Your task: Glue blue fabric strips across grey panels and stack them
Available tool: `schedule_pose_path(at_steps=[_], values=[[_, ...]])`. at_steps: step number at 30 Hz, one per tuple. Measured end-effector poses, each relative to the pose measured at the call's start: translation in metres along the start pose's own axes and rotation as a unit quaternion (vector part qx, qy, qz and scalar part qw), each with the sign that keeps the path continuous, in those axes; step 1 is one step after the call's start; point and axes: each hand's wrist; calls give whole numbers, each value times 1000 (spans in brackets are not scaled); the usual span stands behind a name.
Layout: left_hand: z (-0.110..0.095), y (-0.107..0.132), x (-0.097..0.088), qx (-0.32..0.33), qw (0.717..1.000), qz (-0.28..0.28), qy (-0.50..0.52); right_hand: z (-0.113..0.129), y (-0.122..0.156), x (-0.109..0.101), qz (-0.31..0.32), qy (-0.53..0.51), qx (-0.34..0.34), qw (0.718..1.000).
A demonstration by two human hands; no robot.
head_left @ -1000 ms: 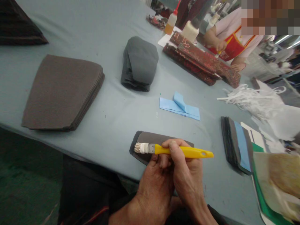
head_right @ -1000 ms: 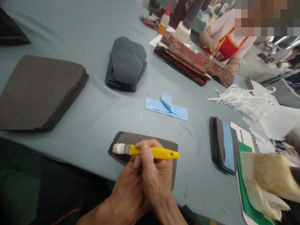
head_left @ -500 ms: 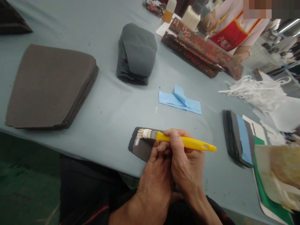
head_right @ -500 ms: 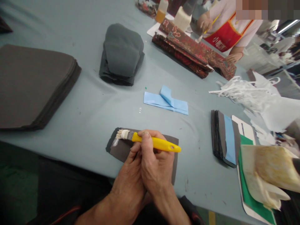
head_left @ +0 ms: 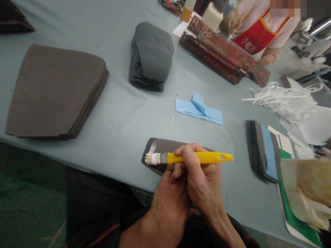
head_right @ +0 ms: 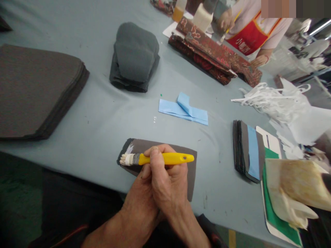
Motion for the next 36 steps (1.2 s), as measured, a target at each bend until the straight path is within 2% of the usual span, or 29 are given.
schedule_pose_path(at_steps=[7,13,22,26,30,33,36], values=[[5,-1,0,6,1000,-23,18,-1,-5,6,-65,-13,6,998],[12,2,1,21,999,-10,43,-1,-6,4,-109,-58,-21,992],[20,3,-6,43,996,40,69,3,0,-4,-102,-105,-44,988],[25,2,-7,46,994,48,85,6,0,-12,-120,-113,-55,985],[30,-1,-15,56,992,55,95,14,-6,-39,-182,-111,-93,972],[34,-4,-17,76,993,48,82,18,-11,-76,-257,-97,-121,954],[37,-5,-14,100,992,33,77,9,-12,-115,-309,-74,-131,939]])
Point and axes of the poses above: each hand's wrist, its own y-axis away from the middle knuckle, its own x-axis out of the palm, z = x × y, and after that the axes turned 7 degrees about -z, right-handed
